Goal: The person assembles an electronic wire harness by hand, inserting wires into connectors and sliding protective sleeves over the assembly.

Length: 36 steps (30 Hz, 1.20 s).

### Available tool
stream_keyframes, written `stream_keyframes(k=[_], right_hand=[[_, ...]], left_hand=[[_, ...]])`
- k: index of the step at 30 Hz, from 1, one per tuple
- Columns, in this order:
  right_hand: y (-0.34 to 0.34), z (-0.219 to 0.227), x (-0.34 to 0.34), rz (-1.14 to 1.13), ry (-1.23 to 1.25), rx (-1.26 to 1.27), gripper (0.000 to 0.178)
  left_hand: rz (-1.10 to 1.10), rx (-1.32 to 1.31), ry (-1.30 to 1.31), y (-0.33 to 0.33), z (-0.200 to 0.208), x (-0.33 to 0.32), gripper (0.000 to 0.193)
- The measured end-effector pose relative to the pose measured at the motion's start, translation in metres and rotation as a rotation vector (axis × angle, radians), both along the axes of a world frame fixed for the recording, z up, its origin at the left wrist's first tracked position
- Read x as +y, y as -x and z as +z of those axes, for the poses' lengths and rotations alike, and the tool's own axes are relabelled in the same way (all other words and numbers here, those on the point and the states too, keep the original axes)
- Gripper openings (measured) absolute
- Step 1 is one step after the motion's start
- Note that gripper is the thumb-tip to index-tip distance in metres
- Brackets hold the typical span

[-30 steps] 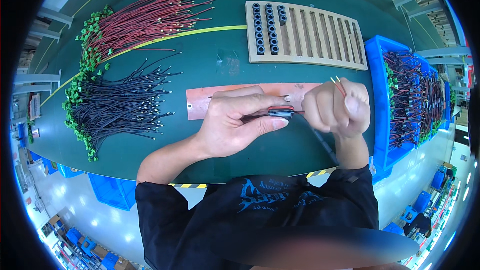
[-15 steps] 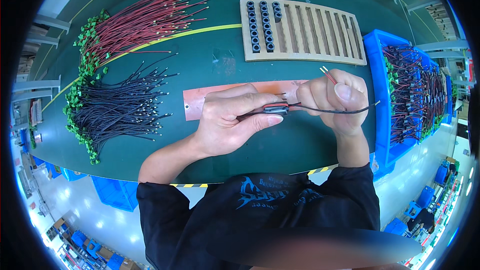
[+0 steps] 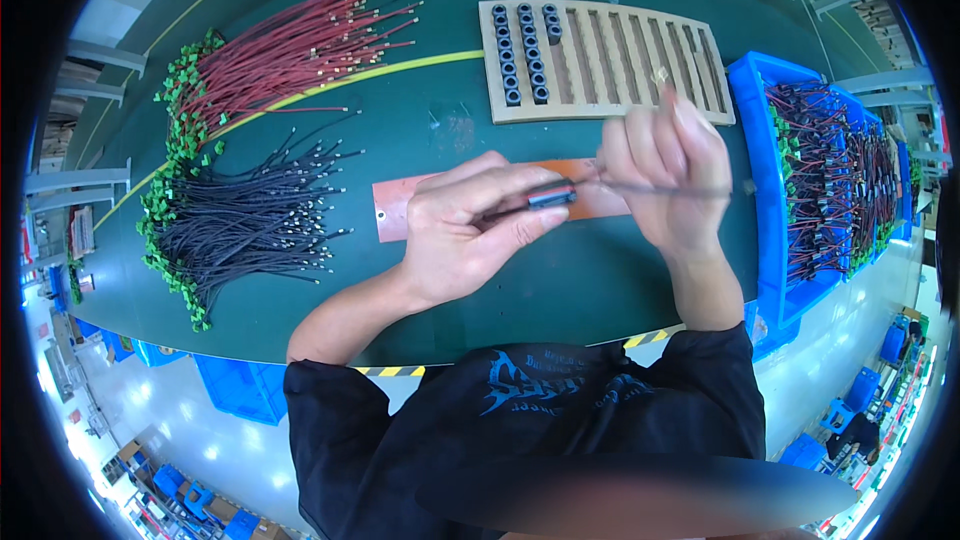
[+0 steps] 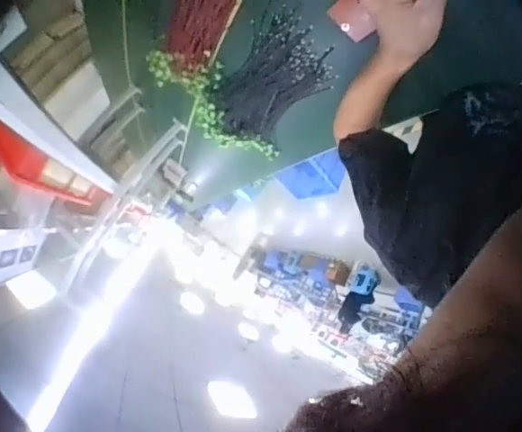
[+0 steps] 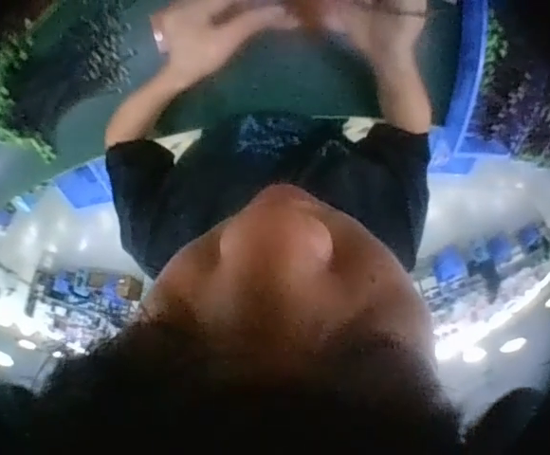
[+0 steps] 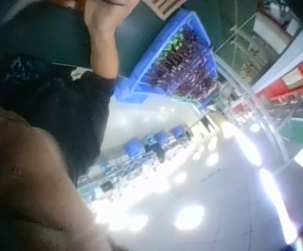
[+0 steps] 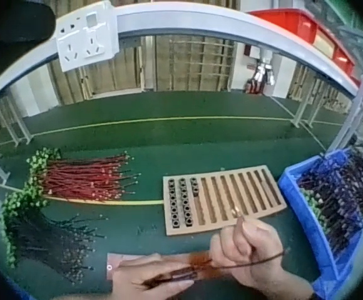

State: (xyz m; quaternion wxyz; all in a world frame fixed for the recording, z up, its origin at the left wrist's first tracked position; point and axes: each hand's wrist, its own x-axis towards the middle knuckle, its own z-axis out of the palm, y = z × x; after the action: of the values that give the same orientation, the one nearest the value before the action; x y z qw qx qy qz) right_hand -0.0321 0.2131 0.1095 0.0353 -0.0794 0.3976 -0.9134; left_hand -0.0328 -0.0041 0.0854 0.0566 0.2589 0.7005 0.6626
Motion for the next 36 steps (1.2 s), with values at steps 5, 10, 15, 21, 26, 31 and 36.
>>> stream_keyframes(k=[5, 10, 15, 21, 26, 31, 36], right_hand=[[0.02, -0.029, 0.006, -0.081, -0.258, -0.104, 0.036], [0.004, -0.032, -0.009, 0.176, -0.389, -0.054, 0.033], [0.003, -0.026, -0.016, 0.089, -0.569, 0.047, 0.022], [0.002, -0.026, -0.018, 0.02, -0.607, 0.034, 0.022], [0.0, -0.03, -0.018, 0.009, -0.577, -0.076, 0.022], [0.006, -0.022, -0.01, -0.101, -0.411, -0.126, 0.029], [0.008, -0.022, -0.001, -0.083, -0.339, -0.103, 0.034]], left_hand=[[0.058, -0.311, -0.364, -0.001, -0.021, 0.009, 0.026], [-0.023, -0.446, -0.37, 0.001, -0.021, 0.004, 0.025], [-0.153, -0.52, -0.487, -0.001, -0.023, 0.006, 0.019], [-0.2, -0.684, -0.456, 0.002, -0.03, 0.01, 0.023], [-0.271, -0.69, -0.494, -0.004, -0.028, 0.016, 0.025], [-0.4, -0.784, -0.436, -0.012, -0.033, 0.011, 0.025], [-0.403, -0.776, -0.415, -0.021, -0.032, 0.016, 0.026]])
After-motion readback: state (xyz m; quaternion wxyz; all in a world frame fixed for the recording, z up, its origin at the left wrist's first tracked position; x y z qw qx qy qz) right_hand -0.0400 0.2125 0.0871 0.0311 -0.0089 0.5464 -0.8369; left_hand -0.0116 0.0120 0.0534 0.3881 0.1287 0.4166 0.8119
